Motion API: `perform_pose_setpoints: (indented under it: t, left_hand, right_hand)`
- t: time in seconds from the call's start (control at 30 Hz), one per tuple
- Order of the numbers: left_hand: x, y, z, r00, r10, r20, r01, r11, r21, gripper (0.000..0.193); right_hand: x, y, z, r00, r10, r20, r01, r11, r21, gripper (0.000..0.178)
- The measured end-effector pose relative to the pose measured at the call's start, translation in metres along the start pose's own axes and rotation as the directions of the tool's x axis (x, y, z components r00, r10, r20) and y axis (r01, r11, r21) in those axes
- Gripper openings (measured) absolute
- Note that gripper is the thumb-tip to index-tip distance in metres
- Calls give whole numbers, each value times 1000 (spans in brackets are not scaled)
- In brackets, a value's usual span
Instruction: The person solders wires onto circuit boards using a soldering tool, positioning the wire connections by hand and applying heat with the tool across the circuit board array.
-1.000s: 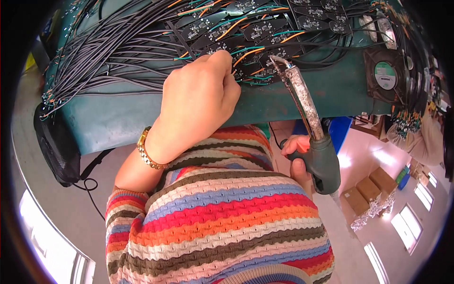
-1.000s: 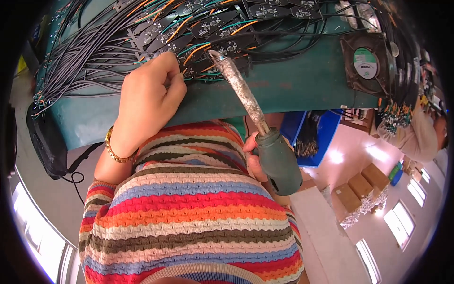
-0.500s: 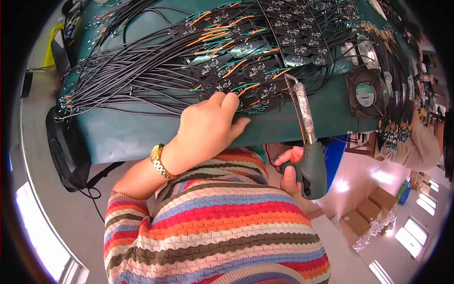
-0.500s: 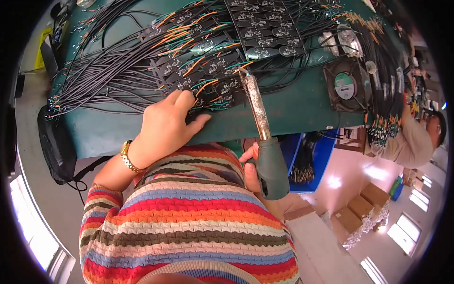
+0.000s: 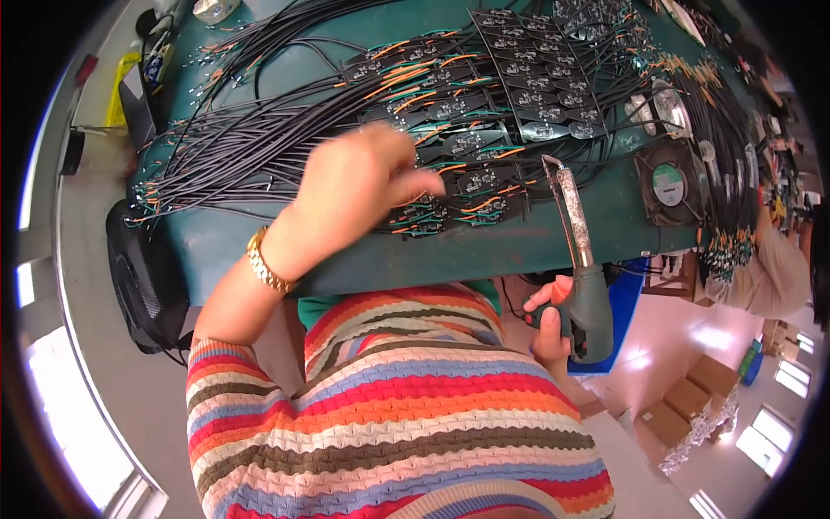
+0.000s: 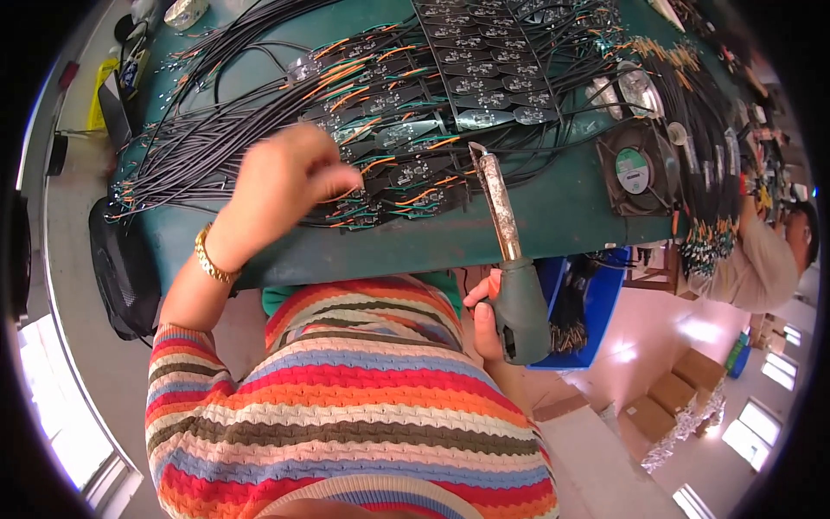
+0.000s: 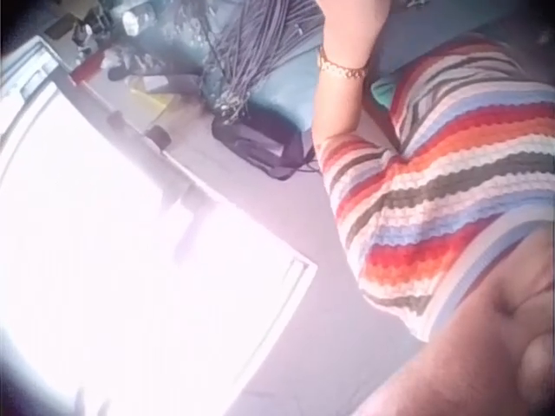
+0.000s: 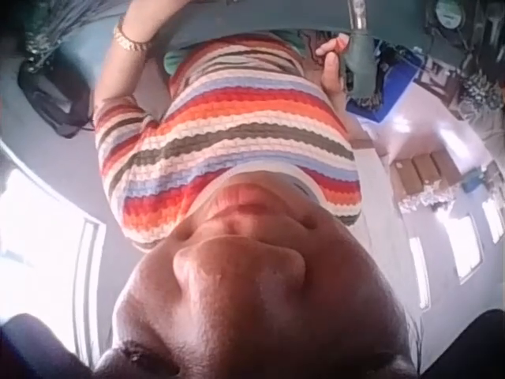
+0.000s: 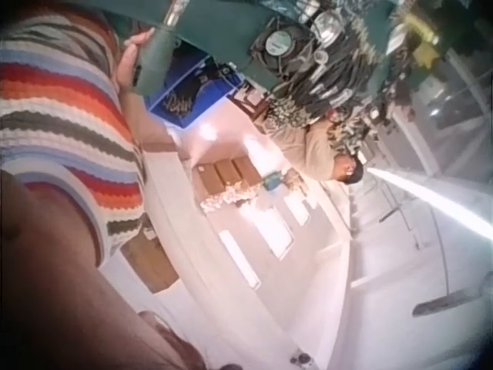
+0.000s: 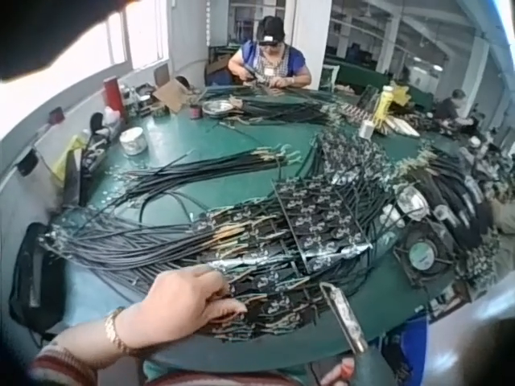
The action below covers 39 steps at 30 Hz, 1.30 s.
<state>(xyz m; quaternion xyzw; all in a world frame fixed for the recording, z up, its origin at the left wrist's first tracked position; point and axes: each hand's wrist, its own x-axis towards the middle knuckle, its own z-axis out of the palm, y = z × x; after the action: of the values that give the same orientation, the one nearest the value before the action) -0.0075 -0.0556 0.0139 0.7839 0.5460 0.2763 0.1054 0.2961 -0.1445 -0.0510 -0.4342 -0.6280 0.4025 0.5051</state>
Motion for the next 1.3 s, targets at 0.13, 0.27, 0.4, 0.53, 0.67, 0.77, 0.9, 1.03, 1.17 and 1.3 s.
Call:
perform_pose_setpoints:
  t: [0.13, 0.27, 0.4, 0.53, 0.67, 0.77, 0.9, 1.03, 1.17, 1.3]
  left_hand:
    - [54, -36, 6, 982, 1, -191, 31, 986, 164, 13]
    - [72, -55, 23, 998, -69, 5, 64, 953, 296, 9]
    - [65, -50, 29, 983, 0, -181, 28, 989, 148, 9]
    - [56, -51, 31, 954, 87, -286, -91, 996, -3, 8]
    - [59, -62, 33, 969, 110, -220, -62, 975, 214, 6]
    - [61, -62, 33, 986, 75, -147, -27, 951, 308, 6]
    - [55, -55, 22, 921, 227, -316, -203, 973, 108, 6]
    - [17, -25, 2, 990, 72, -123, -89, 986, -139, 11]
    - [-2, -25, 12, 987, -150, 49, 158, 947, -281, 8]
    - [-8, -31, 20, 984, -172, -46, 157, 960, -233, 10]
  right_hand:
    - [0, -2, 3, 1000, -8, -11, 8, 1000, 20, 43]
    - [-2, 1, 5, 998, -66, -4, 66, 993, 95, 38]
    - [-4, 4, 2, 996, -91, -12, 91, 995, 44, 38]
    - [2, 6, 5, 999, -13, 33, 9, 994, 107, 39]
    - [4, 1, 12, 998, 10, 70, -17, 995, 99, 38]
    - [8, -5, 20, 998, 21, 56, -29, 989, 143, 36]
    - [18, -8, 23, 998, 9, 69, -16, 996, 93, 29]
    - [24, 0, 17, 980, -75, 183, 98, 988, -123, 32]
    - [24, -10, 26, 990, -41, 137, 49, 997, -52, 21]
    - [19, -21, 32, 896, 372, 244, -436, 628, 645, 26]
